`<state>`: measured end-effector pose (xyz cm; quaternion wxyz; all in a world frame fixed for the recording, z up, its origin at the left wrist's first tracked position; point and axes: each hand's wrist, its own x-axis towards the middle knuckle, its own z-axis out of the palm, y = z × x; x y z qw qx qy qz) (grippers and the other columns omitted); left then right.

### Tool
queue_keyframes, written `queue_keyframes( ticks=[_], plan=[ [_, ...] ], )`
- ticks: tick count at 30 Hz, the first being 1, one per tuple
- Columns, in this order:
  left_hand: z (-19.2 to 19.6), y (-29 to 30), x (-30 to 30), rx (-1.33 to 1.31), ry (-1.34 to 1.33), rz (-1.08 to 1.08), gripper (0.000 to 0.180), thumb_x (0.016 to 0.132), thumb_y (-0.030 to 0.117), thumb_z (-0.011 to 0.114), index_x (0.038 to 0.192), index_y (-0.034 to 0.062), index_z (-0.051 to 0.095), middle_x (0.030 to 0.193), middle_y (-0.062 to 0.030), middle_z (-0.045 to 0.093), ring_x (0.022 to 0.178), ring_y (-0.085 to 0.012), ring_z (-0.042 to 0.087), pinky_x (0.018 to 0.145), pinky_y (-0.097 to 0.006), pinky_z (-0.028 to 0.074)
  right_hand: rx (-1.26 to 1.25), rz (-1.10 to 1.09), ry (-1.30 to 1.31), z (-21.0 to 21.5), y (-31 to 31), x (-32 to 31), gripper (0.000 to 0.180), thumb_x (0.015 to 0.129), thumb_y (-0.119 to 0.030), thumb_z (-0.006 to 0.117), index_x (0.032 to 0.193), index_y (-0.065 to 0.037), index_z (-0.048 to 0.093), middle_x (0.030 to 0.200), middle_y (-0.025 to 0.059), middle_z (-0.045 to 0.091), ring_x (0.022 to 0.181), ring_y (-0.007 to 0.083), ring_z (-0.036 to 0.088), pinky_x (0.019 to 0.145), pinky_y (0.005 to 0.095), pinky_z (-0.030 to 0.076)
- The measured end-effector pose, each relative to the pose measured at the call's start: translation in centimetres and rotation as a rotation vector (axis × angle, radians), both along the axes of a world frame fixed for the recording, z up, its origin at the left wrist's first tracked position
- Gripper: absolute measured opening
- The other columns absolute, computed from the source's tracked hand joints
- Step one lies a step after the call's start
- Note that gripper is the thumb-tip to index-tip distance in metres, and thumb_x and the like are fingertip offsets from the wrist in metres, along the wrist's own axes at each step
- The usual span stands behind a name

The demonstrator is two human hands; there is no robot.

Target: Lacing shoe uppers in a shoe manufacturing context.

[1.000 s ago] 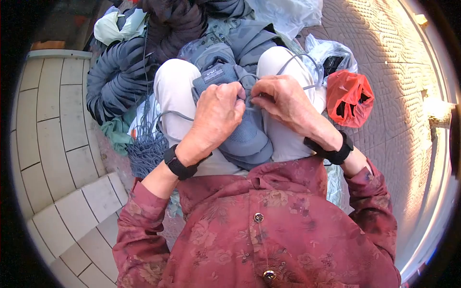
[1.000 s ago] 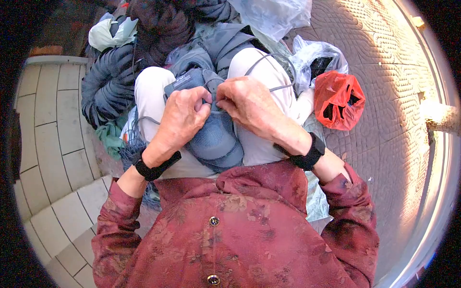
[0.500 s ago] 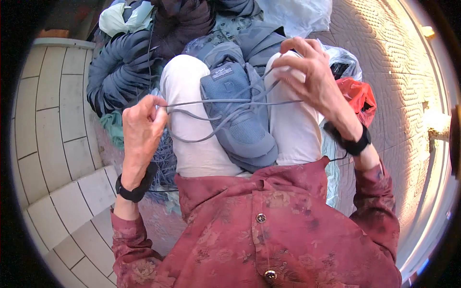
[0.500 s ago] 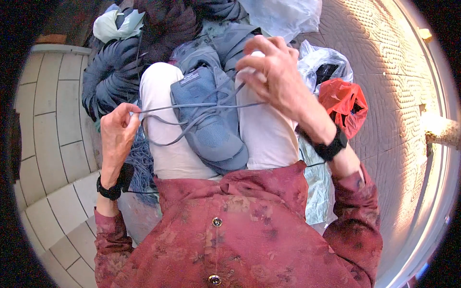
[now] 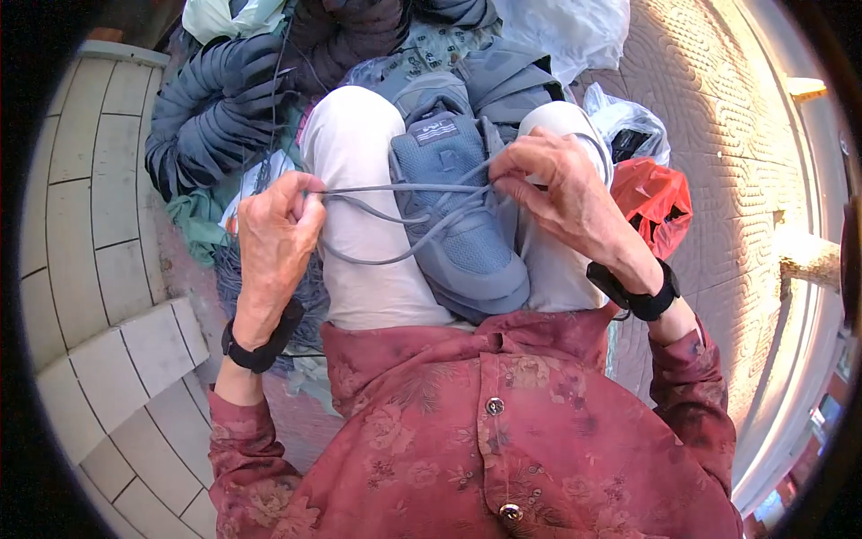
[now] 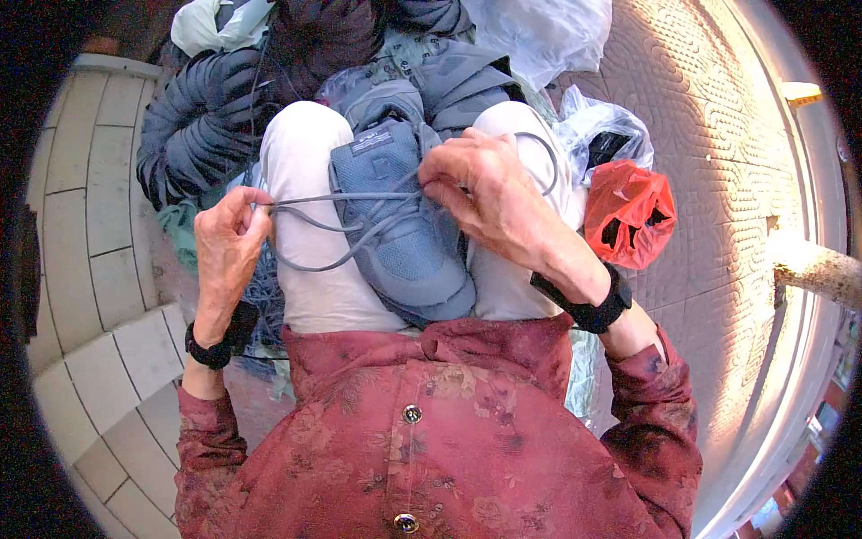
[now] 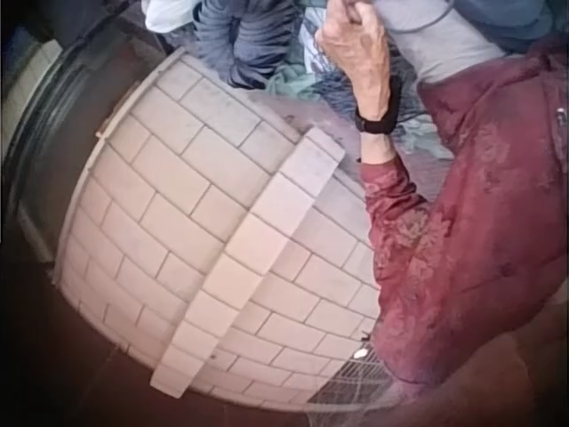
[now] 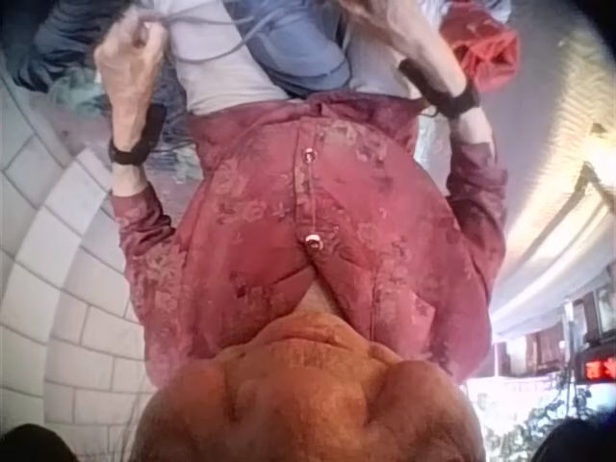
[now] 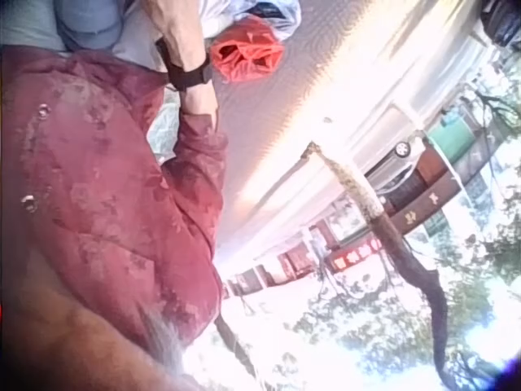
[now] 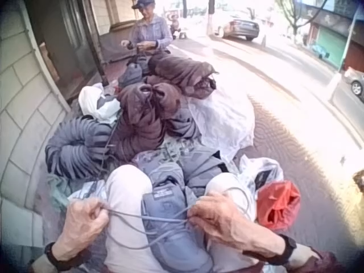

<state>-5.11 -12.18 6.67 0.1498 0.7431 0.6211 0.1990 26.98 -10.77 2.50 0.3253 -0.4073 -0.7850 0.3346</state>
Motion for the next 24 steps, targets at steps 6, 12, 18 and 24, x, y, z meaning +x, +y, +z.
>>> queue_keyframes(
  ticks=[6, 12, 18, 24],
  plan=[
    [-0.3, 0.5, -4.5, 0.068, 0.101, 0.108, 0.006, 0.086, 0.005, 0.064, 0.09, 0.0027, 0.068, 0.055, -0.002, 0.045, 0.05, -0.0082, 0.044, 0.048, -0.03, 0.037, -0.192, -0.085, 0.049, 0.1, 0.9, -0.4, 0.011, 0.082, -0.002, 0.066, 0.092, 0.001, 0.066, 0.077, 0.0096, 0.065, 0.069, 0.0205, 0.06, 0.064, 0.033, 0.047],
    [-0.5, 0.5, -13.1, 0.103, 0.218, 0.25, 0.011, 0.084, 0.007, 0.062, 0.091, 0.0036, 0.069, 0.06, -0.0118, 0.057, 0.052, -0.0211, 0.058, 0.054, -0.036, 0.045, -0.462, -0.053, 0.097, 1.0, 1.6, 0.2, 0.008, 0.082, -0.005, 0.068, 0.089, -0.001, 0.068, 0.073, 0.0002, 0.062, 0.07, 0.0098, 0.058, 0.064, 0.0263, 0.046],
    [-0.9, -0.7, -25.2, 0.161, 0.374, 0.331, 0.018, 0.086, 0.013, 0.061, 0.098, 0.0034, 0.07, 0.065, -0.0144, 0.061, 0.06, -0.0239, 0.061, 0.06, -0.038, 0.048, -0.681, 0.175, 0.129, 2.1, 3.4, 1.4, 0.014, 0.083, -0.011, 0.075, 0.095, -0.002, 0.071, 0.082, 0.002, 0.07, 0.076, 0.0086, 0.062, 0.07, 0.0246, 0.048],
    [0.1, -1.9, -33.7, 0.119, 0.504, 0.497, 0.019, 0.087, 0.012, 0.06, 0.101, 0.005, 0.071, 0.066, -0.0118, 0.063, 0.06, -0.0204, 0.059, 0.06, -0.036, 0.048, -0.636, 0.2, 0.083, 1.2, 2.8, -0.1, 0.017, 0.084, -0.01, 0.074, 0.099, -0.001, 0.071, 0.088, 0.0036, 0.071, 0.083, 0.0099, 0.063, 0.075, 0.0263, 0.05]
  ],
)
